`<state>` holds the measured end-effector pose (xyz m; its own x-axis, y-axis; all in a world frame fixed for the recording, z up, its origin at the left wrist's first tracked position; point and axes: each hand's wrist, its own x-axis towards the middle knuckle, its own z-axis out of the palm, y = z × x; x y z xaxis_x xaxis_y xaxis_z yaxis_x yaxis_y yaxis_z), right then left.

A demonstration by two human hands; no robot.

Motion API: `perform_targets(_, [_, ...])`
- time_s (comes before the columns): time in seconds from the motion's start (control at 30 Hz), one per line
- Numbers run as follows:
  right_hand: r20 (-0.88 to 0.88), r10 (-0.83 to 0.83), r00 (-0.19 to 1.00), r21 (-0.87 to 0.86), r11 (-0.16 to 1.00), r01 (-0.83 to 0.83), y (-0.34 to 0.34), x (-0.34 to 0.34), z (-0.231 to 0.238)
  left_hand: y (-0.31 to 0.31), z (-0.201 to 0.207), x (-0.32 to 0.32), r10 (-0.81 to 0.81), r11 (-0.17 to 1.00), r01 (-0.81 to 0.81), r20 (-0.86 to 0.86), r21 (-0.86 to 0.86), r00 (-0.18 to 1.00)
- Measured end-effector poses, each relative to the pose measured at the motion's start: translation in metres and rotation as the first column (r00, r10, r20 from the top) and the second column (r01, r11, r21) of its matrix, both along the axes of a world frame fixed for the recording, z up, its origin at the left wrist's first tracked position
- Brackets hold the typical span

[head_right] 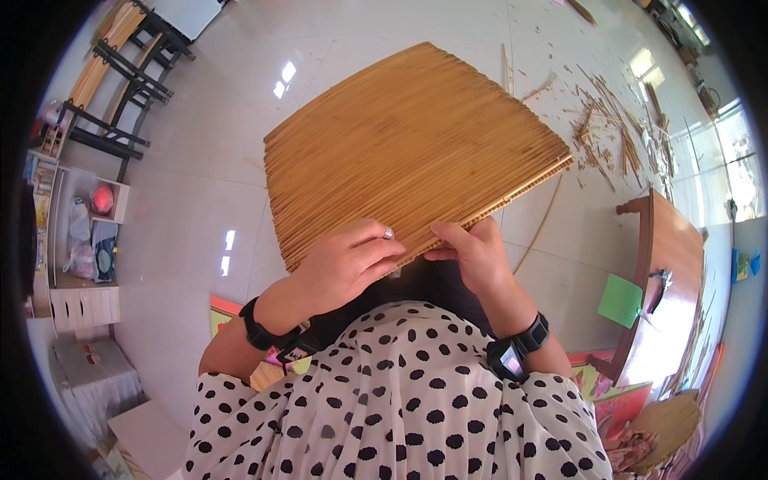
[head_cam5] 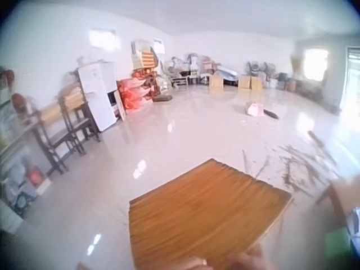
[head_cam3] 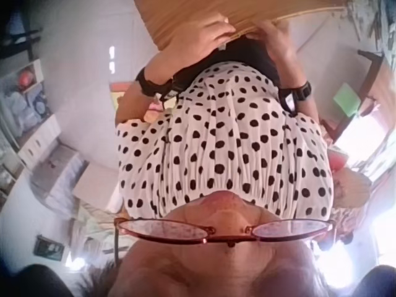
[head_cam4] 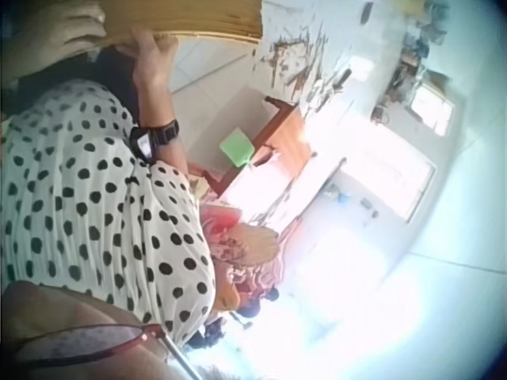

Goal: The person weaves a bamboo mat by hand, threading a white string through the edges of the mat to secure the bamboo strips. The person repeatedly pulls the string through the mat and adjusts the tension.

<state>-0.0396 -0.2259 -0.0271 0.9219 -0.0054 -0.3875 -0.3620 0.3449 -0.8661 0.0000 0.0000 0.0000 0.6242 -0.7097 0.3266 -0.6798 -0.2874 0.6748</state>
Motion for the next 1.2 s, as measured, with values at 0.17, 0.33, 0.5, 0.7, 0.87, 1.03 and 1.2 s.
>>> perform_targets(0.17, [-0.029,-0.027,0.999,-0.007,1.000,0.027,-0.005,-0.002,-0.004,-0.014,-0.016,0.008,-0.078,0.997,0.080,0.165,-0.001,0.983])
perform_targets(0.33, [-0.101,-0.021,0.995,-0.016,1.000,0.020,0.001,-0.006,-0.005,-0.024,-0.021,0.009,-0.126,0.991,0.113,0.246,0.066,0.961])
perform_targets(0.5, [-0.089,-0.029,0.996,0.057,0.998,0.034,0.006,-0.005,-0.018,-0.029,-0.027,0.011,-0.164,0.986,0.141,0.343,0.090,0.925])
perform_targets(0.7, [-0.006,-0.015,1.000,-0.063,0.998,0.014,0.010,-0.009,-0.025,-0.030,-0.028,0.013,-0.237,0.968,0.249,0.427,0.030,0.872])
perform_targets(0.87, [-0.092,-0.024,0.996,-0.184,0.983,0.006,0.004,-0.008,-0.029,-0.031,0.025,0.020,-0.069,0.958,0.185,0.450,-0.219,0.890])
perform_targets(1.03, [-0.062,0.045,0.997,-0.175,0.983,-0.055,0.003,-0.008,-0.029,-0.024,0.020,0.007,-0.281,0.897,-0.056,-0.662,-0.439,0.695])
perform_targets(1.2, [-0.015,0.026,1.000,-0.207,0.978,-0.028,0.003,-0.013,-0.025,0.006,0.066,0.042,-0.308,0.713,-0.343,-0.712,-0.612,0.631])
